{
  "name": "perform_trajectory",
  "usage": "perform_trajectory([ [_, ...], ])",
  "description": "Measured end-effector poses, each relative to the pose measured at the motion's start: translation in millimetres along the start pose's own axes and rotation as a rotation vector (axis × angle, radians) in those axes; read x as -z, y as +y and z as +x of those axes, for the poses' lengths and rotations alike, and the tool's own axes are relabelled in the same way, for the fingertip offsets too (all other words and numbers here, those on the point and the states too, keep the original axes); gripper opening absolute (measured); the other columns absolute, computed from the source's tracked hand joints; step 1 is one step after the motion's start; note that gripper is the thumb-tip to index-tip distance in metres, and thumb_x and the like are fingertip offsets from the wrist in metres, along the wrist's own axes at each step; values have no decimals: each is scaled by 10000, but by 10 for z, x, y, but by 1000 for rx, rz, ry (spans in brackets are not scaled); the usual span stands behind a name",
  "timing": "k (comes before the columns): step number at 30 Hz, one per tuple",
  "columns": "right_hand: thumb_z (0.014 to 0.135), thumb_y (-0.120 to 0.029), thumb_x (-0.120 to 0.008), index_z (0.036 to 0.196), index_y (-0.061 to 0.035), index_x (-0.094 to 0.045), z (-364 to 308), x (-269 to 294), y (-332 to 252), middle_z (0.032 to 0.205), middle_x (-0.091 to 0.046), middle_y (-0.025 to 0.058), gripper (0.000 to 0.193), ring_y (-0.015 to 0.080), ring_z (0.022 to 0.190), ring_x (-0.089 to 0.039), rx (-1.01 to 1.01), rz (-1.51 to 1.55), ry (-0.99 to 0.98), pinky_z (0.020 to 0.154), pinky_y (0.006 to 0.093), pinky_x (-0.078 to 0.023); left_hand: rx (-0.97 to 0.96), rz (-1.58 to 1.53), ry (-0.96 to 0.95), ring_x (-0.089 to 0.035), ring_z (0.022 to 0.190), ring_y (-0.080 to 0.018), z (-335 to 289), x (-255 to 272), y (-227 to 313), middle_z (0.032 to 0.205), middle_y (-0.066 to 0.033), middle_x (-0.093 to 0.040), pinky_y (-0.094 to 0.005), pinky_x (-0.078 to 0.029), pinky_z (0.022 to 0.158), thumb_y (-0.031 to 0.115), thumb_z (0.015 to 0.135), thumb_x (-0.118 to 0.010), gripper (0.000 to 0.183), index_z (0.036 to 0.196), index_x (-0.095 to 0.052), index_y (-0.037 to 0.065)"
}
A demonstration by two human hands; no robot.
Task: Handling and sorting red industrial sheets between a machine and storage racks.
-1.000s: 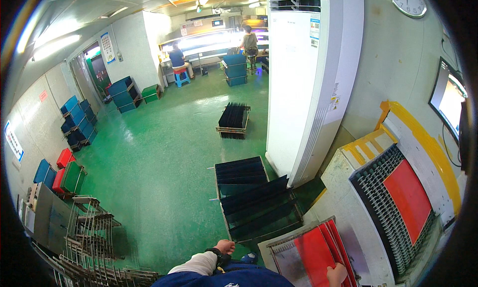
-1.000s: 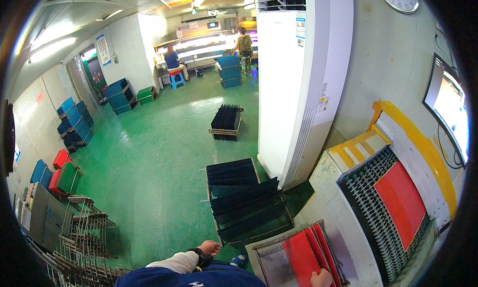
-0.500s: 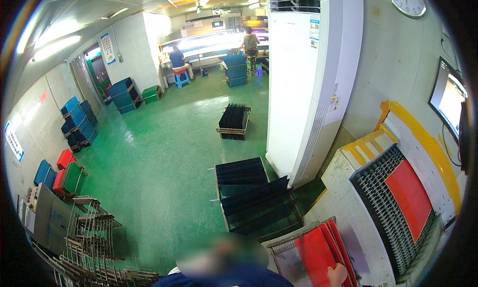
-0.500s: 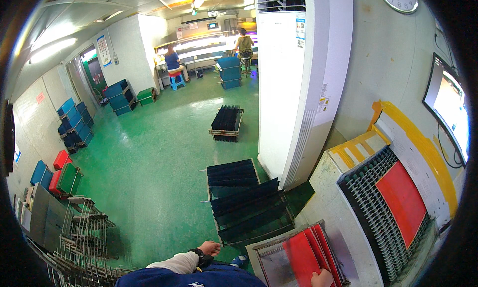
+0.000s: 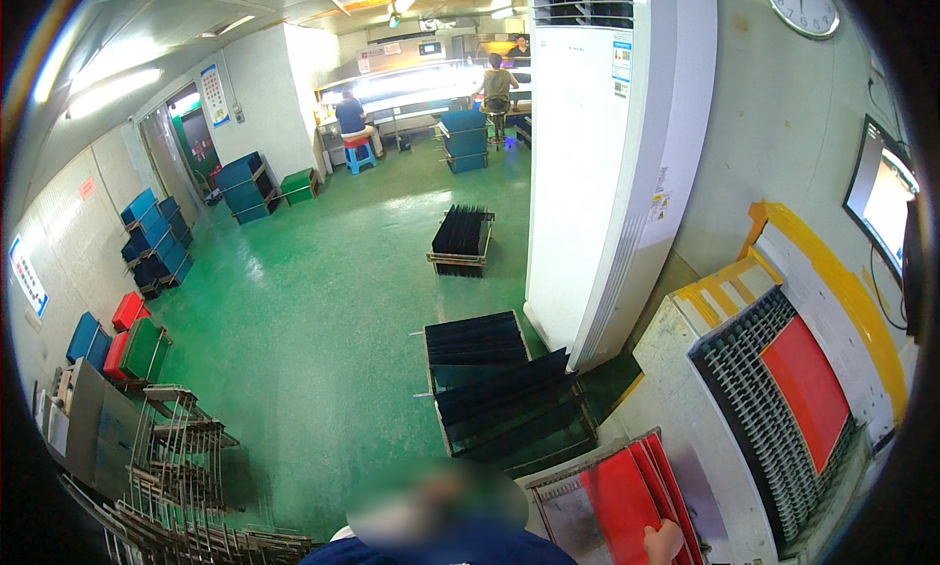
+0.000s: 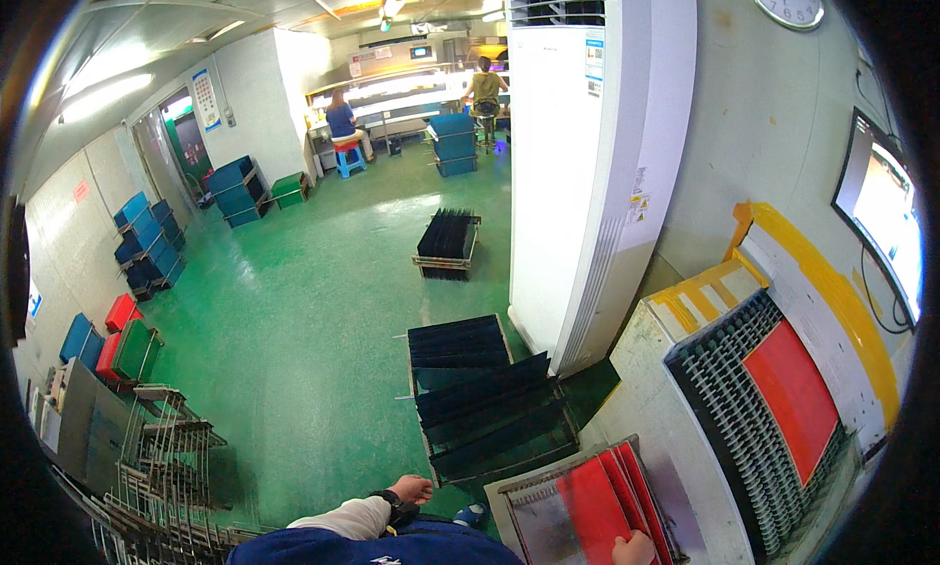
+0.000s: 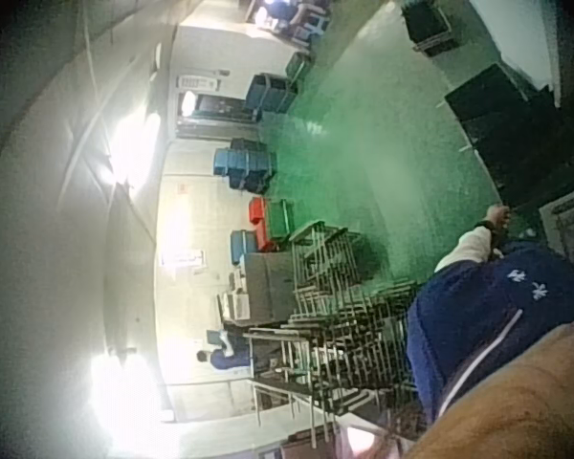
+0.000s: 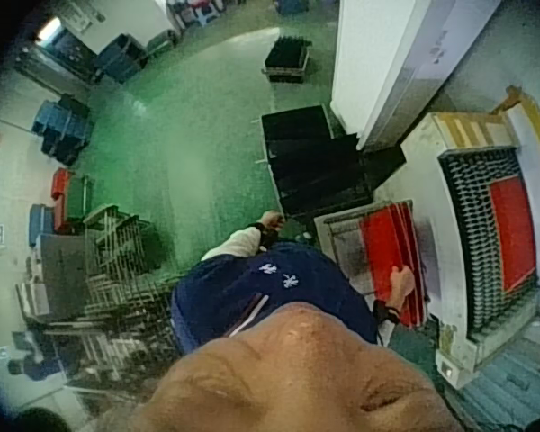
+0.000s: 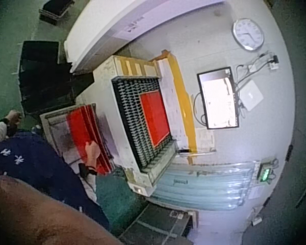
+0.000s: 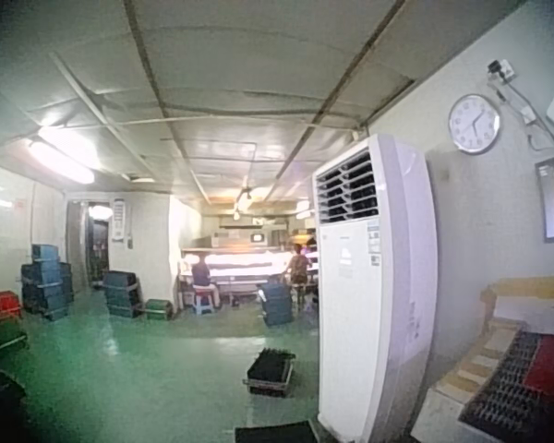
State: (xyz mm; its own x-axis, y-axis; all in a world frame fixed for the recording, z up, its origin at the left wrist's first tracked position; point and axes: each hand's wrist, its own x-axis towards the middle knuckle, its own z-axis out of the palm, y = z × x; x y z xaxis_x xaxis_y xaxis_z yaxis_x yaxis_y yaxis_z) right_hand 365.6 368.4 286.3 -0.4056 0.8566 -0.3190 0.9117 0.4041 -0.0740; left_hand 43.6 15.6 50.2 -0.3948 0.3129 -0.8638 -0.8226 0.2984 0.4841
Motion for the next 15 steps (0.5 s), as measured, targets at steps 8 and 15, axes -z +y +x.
perform_trajectory([
  [8,737,-363,-562,966,-69,-589,-40,68,-38,956,-597,150,374,295,917,-559,9,35,-14,777,400,-439,-11,-42,-5,-545,589,-199,-11,10,-5,752,-73,-546,-316,-442,462,152,810,-532,114,859,-516,51],
  [15,733,-363,-566,960,-84,-597,-15,24,-16,950,-600,143,361,291,904,-565,-1,39,-2,771,398,-443,-20,-14,32,-539,593,-199,-6,-6,-14,758,-80,-544,-313,-436,450,150,813,-528,118,868,-513,46],
])
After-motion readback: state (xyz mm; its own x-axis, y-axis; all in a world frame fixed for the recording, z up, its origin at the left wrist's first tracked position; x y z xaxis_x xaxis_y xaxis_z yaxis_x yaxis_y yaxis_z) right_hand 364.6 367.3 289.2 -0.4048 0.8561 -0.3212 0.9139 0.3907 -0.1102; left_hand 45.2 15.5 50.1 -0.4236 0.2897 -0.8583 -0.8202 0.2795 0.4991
